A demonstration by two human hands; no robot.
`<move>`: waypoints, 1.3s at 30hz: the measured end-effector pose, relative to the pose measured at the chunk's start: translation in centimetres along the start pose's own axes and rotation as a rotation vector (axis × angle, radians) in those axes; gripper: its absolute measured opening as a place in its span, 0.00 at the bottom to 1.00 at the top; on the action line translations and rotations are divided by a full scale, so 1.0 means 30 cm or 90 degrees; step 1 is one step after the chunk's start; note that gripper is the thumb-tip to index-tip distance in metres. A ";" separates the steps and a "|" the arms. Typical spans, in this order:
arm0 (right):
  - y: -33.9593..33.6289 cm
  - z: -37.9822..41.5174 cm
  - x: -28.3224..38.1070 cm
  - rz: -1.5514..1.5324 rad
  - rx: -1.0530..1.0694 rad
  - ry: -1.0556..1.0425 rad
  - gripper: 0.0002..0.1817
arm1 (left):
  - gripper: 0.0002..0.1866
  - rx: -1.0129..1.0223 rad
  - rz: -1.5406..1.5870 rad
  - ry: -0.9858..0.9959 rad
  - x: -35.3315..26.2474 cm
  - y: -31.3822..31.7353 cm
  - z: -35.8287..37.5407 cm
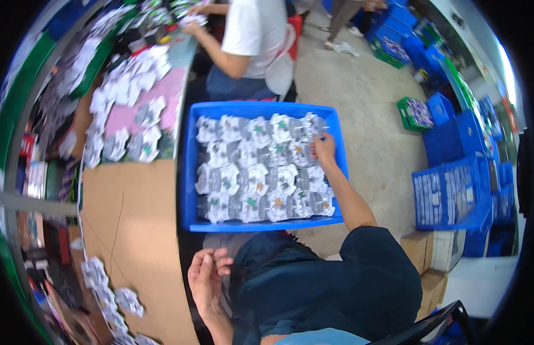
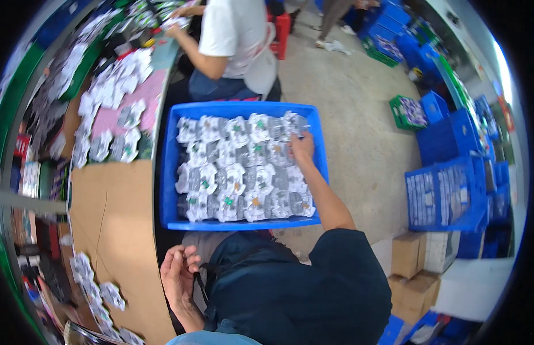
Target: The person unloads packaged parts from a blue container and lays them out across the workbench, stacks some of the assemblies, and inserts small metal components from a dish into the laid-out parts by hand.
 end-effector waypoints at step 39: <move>0.756 1.535 0.478 0.043 0.929 -0.726 0.09 | 0.14 -0.412 -0.079 0.519 -0.568 -0.569 0.183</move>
Point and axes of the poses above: each hand's wrist, its own z-axis away from the middle knuckle, its own y-axis out of the palm, x = y × z, the point moved 1 cm from there along -z, towards the middle knuckle, and after that the axes turned 3 degrees about z, right-handed, at the moved point
